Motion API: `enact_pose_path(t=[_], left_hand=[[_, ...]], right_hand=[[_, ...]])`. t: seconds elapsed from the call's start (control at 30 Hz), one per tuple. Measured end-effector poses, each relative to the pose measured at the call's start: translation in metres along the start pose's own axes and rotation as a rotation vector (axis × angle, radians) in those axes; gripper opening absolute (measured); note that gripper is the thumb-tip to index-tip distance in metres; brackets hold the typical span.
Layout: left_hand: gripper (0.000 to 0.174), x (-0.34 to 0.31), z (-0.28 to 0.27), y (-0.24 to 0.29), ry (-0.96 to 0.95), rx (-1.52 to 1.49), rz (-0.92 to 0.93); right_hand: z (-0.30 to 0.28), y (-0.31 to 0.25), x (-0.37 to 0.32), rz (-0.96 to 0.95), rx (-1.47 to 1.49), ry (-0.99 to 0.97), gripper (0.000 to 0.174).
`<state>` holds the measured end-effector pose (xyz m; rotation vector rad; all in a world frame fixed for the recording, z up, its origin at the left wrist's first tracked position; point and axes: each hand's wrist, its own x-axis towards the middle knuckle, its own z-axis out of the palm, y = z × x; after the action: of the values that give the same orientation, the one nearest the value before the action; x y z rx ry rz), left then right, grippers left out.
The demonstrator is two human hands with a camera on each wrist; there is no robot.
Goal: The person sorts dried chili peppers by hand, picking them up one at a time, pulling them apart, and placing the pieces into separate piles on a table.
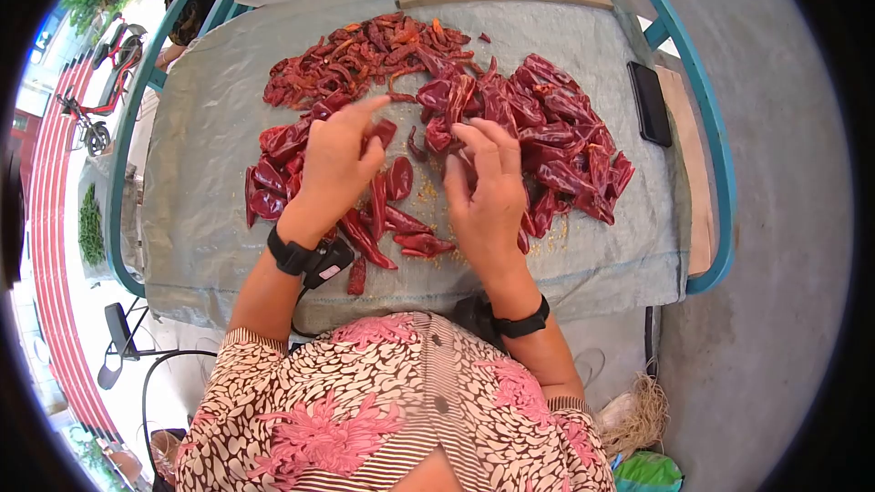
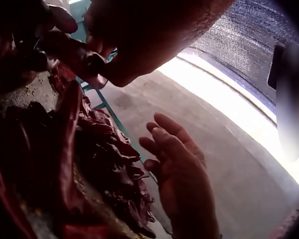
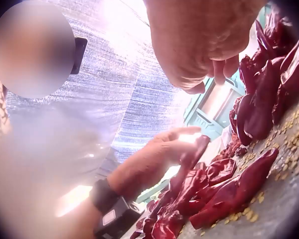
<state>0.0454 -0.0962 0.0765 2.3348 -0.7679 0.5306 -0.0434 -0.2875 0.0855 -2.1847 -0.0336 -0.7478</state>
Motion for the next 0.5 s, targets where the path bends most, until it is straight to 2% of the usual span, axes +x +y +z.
enact_pose_path(t=[0.03, 0.1, 0.13, 0.23, 0.27, 0.37, 0.47, 0.5], left_hand=[[0.045, 0.002, -0.007, 0.006, 0.007, -0.130, -0.079], [0.044, 0.004, -0.025, 0.021, 0.027, -0.386, -0.240], [0.039, 0.005, -0.034, 0.026, -0.037, -0.433, -0.219], [0.036, -0.001, -0.038, 0.031, -0.171, -0.842, -0.409], [0.035, -0.003, -0.036, 0.029, -0.176, -0.891, -0.429], [0.040, -0.009, -0.025, 0.021, -0.036, -0.778, -0.390], [0.050, -0.019, -0.025, 0.011, -0.218, -0.313, -0.319], [0.054, -0.024, -0.017, 0.009, -0.217, -0.241, -0.251]], right_hand=[[0.001, -0.005, -0.003, 0.067, 0.133, -0.049, 0.043], [0.008, -0.011, -0.006, 0.060, 0.213, -0.155, 0.047], [0.012, -0.016, -0.009, 0.067, 0.249, -0.188, 0.048], [0.022, -0.018, -0.013, 0.068, 0.301, -0.245, 0.051], [0.025, -0.016, -0.014, 0.065, 0.307, -0.259, 0.051], [0.014, -0.016, -0.002, 0.011, 0.160, -0.221, 0.050], [0.011, -0.005, 0.009, -0.066, -0.062, -0.078, 0.052], [0.009, -0.006, 0.014, -0.099, -0.144, -0.037, 0.053]])
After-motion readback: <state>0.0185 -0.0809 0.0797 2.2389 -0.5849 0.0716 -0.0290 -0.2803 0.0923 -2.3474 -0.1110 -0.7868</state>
